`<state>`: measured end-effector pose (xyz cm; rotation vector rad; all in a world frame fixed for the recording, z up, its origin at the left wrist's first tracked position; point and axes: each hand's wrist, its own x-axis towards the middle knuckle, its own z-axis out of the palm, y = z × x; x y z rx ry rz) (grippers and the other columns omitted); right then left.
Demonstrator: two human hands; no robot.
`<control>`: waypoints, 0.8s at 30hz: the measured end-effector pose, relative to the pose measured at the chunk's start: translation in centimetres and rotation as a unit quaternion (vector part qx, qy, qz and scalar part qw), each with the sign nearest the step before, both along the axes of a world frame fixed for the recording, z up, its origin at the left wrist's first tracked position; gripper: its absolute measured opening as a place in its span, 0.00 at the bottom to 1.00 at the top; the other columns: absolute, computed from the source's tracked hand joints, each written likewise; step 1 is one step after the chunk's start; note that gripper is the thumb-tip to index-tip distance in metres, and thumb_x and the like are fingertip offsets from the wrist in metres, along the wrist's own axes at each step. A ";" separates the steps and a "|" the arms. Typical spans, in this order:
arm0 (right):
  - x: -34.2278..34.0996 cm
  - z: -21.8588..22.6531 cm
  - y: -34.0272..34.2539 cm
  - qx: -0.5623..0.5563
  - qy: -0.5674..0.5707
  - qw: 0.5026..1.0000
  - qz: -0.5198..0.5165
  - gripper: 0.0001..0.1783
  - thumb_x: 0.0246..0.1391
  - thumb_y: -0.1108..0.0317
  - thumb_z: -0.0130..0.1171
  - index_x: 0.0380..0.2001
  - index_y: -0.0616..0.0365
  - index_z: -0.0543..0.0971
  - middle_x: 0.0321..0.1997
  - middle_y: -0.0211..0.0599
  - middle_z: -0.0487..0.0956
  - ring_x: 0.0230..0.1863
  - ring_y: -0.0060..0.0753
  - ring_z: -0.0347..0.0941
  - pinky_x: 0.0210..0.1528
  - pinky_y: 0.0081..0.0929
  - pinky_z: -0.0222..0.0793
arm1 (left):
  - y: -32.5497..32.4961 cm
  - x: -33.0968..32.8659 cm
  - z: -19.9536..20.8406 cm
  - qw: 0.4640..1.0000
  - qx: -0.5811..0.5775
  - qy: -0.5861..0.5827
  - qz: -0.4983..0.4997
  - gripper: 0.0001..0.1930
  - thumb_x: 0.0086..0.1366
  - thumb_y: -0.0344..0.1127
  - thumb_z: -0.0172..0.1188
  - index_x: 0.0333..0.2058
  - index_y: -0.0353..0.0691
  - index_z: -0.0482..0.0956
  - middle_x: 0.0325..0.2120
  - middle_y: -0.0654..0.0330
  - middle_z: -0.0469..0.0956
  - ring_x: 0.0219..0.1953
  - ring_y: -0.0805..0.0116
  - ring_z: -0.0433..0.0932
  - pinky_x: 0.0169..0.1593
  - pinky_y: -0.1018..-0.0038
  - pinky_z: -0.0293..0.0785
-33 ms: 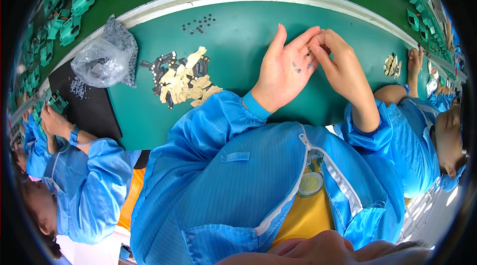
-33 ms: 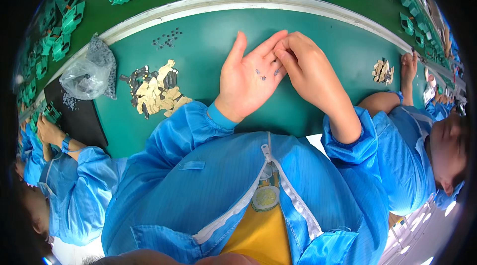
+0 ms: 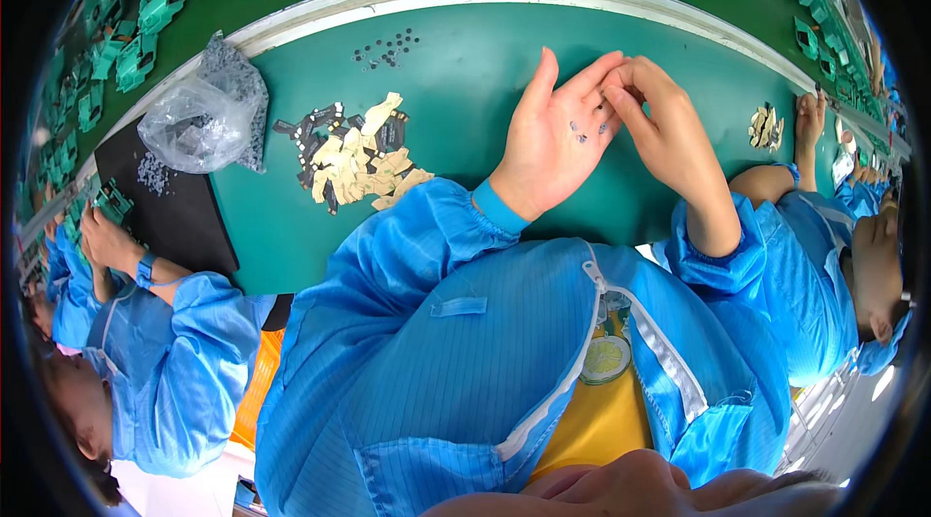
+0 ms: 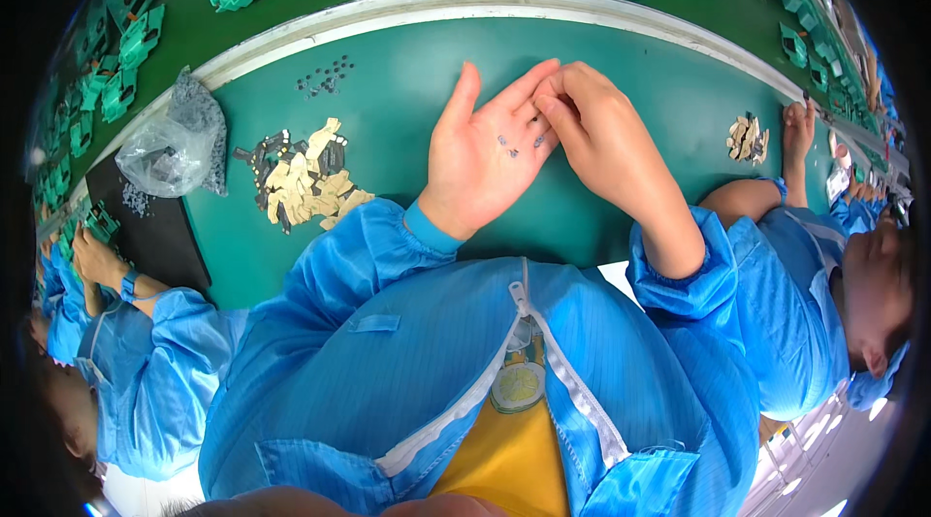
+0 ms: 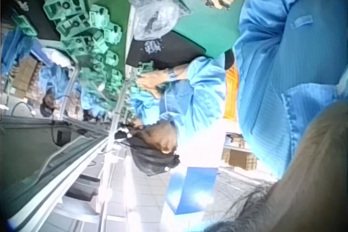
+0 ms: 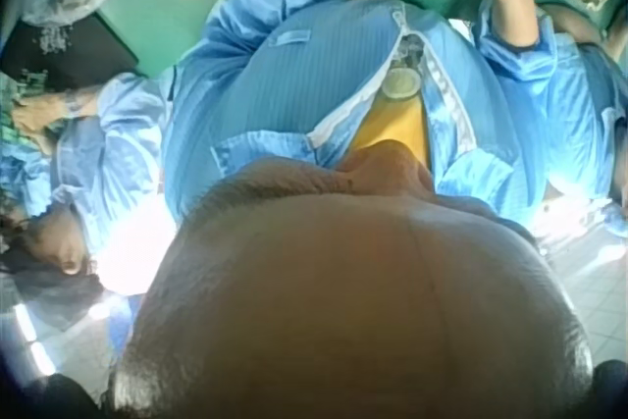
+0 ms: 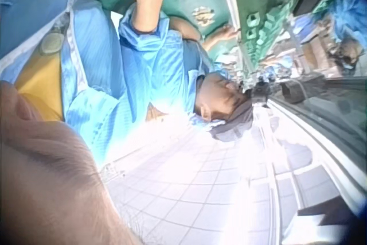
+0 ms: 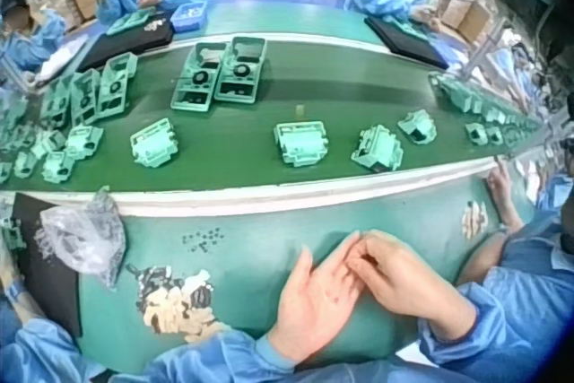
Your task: The person inserts small metal pins into green plastic electronic component housings by hand, one by one, on an assembly line.
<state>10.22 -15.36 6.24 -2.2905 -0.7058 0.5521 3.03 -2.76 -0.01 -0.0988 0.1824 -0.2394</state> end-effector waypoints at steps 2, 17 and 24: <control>0.6 -0.3 -0.2 0.021 0.056 0.998 -0.018 0.10 0.63 0.69 0.53 0.36 0.67 0.74 0.33 0.44 0.76 0.36 0.38 0.73 0.36 0.32 0.68 | -0.1 0.0 0.0 1.000 0.000 0.004 0.004 0.42 0.71 0.64 0.37 0.66 0.28 0.53 0.64 0.52 0.61 0.67 0.62 0.58 0.71 0.67 0.49; 1.9 -2.7 -1.1 0.030 -0.172 0.985 0.018 0.03 0.57 0.78 0.55 0.34 0.65 0.73 0.33 0.42 0.71 0.35 0.42 0.70 0.38 0.34 0.68 | -0.1 0.6 -1.3 0.991 0.123 -0.017 -0.056 0.39 0.75 0.57 0.33 0.67 0.24 0.47 0.69 0.46 0.49 0.73 0.58 0.45 0.74 0.64 0.40; 2.2 -2.0 -1.6 0.046 -0.027 0.997 -0.051 0.04 0.56 0.76 0.58 0.34 0.64 0.75 0.32 0.39 0.75 0.34 0.33 0.74 0.37 0.29 0.71 | -0.1 0.6 -0.9 0.980 0.186 -0.038 -0.065 0.40 0.74 0.59 0.30 0.68 0.26 0.47 0.70 0.47 0.48 0.73 0.59 0.44 0.74 0.64 0.37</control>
